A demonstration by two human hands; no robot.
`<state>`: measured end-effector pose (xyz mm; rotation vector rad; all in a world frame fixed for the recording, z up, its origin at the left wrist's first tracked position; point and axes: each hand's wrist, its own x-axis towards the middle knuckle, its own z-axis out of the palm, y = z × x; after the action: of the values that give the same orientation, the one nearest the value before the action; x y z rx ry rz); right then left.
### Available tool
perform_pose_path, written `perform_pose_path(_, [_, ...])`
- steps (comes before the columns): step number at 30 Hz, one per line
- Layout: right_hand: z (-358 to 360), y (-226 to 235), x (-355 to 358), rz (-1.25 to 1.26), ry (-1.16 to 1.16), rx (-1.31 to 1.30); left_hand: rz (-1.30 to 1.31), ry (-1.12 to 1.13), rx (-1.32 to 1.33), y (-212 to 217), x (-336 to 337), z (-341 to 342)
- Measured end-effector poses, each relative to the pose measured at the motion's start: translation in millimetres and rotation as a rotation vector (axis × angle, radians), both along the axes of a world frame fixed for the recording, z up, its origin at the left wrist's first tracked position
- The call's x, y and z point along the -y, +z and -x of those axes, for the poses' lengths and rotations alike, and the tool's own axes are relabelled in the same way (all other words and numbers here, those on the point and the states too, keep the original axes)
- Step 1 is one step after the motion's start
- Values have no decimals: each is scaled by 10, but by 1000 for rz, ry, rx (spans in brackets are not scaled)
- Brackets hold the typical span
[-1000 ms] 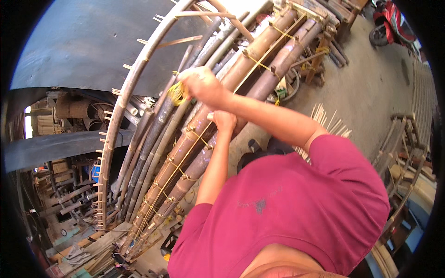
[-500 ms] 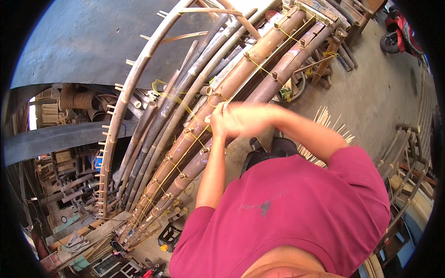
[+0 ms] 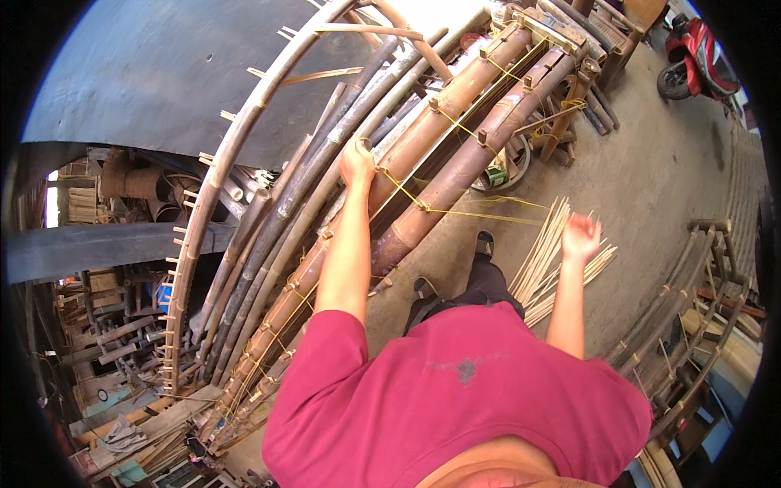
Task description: The person ties thin bamboo sticks to a curved bamboo frame using yellow string. They wrap the string around the sticks and frame, then tie knots to secure them in place.
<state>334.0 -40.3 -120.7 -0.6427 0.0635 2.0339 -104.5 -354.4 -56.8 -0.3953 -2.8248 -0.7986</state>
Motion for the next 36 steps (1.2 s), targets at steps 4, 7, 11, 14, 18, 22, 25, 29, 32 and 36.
perform_pose_path(4, [-290, -1078, 1155, 714, 252, 579, -129, -90, 384, 38, 724, 71])
perform_pose_path(7, [301, -355, 2623, 316, 1155, 190, 14, -92, 161, 636, 1161, -559])
perform_pose_path(11, [1070, 615, 3531, 186, 1508, -227, 132, -238, 320, 629, 2078, -1322])
perform_pose_path(14, [1701, 958, 3833, -251, 717, 204, 117, -289, 94, 346, 2087, -1719])
perform_pose_path(18, [2313, 1762, 4371, -1373, 946, 211, -53, -182, -128, -24, 1927, -1682])
perform_pose_path(22, [3001, 2018, 3713, -2371, 1277, 1045, -51, -167, 367, 632, 1758, -1824])
perform_pose_path(25, [3416, 1428, 3489, -2655, 1427, 589, -150, -196, 216, 404, 1799, -1713])
perform_pose_path(29, [2647, 1832, 3616, -1704, 1313, -161, 65, -147, 121, 347, 1932, -1776])
perform_pose_path(32, [1521, 1224, 3480, -2305, 1439, 266, 99, -84, 134, 414, 1848, -1778])
perform_pose_path(36, [1429, 918, 3681, -2257, 1164, 227, -417, -210, 288, 653, 1728, -1449])
